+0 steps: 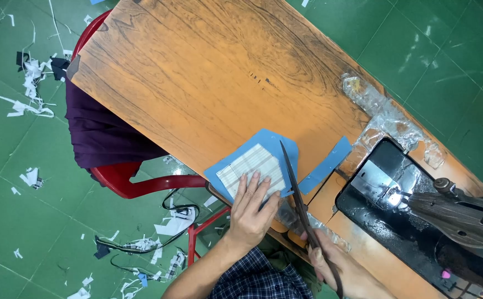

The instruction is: The person cuts a small piece of blue fabric with a plaid insert using scissors, then moves to an ironing table. They iron the fabric piece on a flat surface and then on a curved pressing cushion, using a steam iron and a black pressing block. The person trims the edges of the fabric again before the clip ends.

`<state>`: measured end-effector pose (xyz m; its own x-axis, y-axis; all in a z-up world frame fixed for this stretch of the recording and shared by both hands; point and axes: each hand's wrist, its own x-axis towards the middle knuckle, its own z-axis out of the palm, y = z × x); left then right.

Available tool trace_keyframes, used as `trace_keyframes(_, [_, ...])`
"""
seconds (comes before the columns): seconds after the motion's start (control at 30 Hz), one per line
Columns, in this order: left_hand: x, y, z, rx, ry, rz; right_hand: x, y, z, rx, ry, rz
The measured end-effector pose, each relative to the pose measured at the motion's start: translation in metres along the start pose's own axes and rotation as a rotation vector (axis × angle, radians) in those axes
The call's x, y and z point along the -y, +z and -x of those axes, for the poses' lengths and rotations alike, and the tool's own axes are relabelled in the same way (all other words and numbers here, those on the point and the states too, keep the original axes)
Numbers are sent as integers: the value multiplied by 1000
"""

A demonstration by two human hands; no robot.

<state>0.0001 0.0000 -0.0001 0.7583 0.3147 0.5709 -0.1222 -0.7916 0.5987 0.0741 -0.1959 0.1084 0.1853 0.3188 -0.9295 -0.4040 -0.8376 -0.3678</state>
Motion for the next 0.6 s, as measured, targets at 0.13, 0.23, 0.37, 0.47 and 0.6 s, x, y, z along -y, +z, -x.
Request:
trace_keyframes(0.13, [0, -1, -2, -2, 4, -5, -29, -3, -23, -44, -183, -32])
trace_keyframes(0.23, [-1, -2, -2, 5, 6, -9, -29, -5, -23, -82, -155, 12])
trace_keyframes(0.37, [9, 3, 7, 123, 32, 48, -41, -9, -15, -47, -207, -115])
trace_keyframes(0.47, [37, -39, -20, 535, 158, 239, -97, -22, -16, -52, -112, -65])
trace_keyframes(0.6, [50, -78, -41, 644, 239, 212, -98, -16, 28, -174, 65, -308])
